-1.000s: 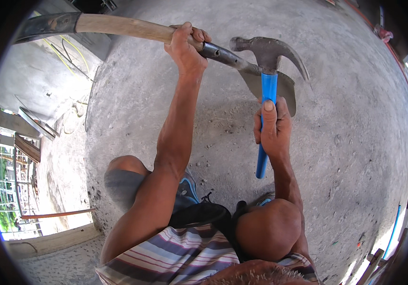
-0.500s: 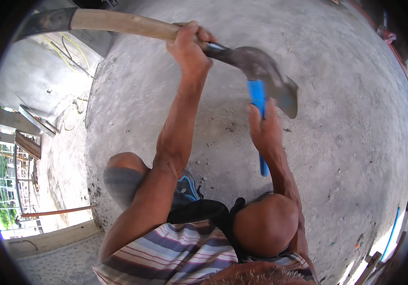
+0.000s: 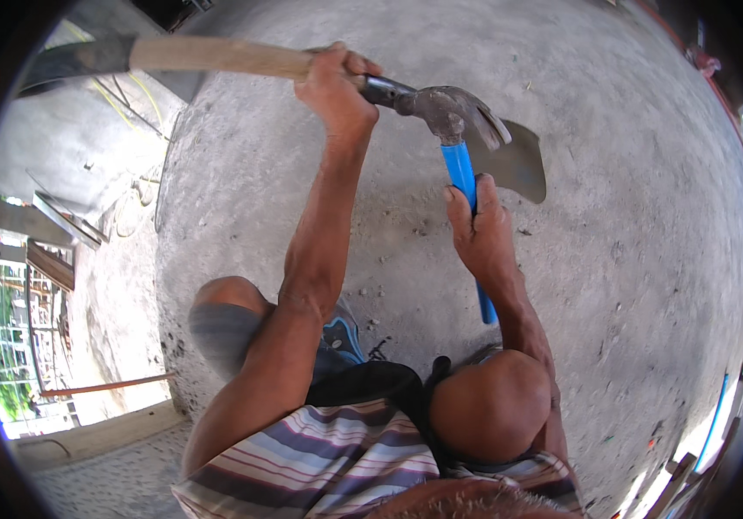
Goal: The person uses a hammer and a hoe to chip away at a concrete floor, then sweeps the debris with the hoe. The person works in a crouched position and moves the debris toward a wall.
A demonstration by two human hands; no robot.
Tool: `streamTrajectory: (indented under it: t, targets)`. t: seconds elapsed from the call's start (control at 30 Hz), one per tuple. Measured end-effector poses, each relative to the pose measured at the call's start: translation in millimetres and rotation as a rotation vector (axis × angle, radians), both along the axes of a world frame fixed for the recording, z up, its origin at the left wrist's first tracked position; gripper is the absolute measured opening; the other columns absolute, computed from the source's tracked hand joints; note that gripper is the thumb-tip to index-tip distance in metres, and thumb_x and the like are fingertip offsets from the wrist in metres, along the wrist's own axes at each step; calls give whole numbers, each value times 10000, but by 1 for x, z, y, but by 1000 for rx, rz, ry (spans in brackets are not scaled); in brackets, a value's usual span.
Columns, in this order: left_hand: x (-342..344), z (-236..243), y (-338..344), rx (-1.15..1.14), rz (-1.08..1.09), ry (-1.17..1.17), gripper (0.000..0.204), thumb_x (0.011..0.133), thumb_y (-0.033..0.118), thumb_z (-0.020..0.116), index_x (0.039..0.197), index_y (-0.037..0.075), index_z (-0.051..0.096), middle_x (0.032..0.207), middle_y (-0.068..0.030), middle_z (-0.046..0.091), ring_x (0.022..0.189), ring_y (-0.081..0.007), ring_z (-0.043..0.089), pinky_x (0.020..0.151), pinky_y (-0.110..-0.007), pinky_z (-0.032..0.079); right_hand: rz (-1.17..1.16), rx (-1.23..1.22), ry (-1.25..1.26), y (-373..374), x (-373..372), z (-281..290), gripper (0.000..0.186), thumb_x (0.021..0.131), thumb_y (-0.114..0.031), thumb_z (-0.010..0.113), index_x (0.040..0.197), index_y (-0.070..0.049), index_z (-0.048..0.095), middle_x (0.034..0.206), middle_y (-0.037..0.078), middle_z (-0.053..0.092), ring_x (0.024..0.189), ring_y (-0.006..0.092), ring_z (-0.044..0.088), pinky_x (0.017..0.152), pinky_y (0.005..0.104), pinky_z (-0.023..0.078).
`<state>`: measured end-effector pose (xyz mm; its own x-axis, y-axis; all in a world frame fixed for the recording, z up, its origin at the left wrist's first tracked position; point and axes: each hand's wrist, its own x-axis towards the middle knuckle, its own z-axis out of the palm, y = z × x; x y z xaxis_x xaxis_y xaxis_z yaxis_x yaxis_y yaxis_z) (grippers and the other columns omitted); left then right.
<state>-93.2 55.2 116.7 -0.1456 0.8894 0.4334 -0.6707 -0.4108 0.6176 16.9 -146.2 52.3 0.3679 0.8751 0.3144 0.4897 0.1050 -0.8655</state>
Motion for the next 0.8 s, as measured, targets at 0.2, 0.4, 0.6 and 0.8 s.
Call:
streamTrajectory:
  t: [0.2,0.4,0.6,0.8]
  targets:
    - [-7,-4,14,3,-9,-53,93,781,66,586,786,9,512,602,-87,508,523,-210,550,526,-412,558,-2,116,107,-19,14,16,273,999,-272,613,1011,-16,521,685,80,565,563,147,548,503,328,435]
    - [4,-2,9,52,-39,-22,103,783,66,597,793,0,519,601,-86,523,505,-219,565,531,-413,553,-79,269,-171,0,10,16,198,981,-178,602,993,-9,499,703,69,560,548,162,520,499,335,426]
    - [-4,-3,5,29,-21,-8,110,814,93,603,807,5,537,615,-82,534,521,-226,574,549,-416,551,-33,-58,-18,-14,12,-18,255,947,-234,673,973,-34,518,655,176,606,540,336,623,506,402,481]
    - [-11,-14,14,68,-93,-93,161,824,139,631,828,14,529,622,-93,547,539,-241,588,550,-419,548,-395,-510,-198,-101,44,-87,312,905,-324,710,910,-42,576,685,173,635,631,388,637,584,449,486]
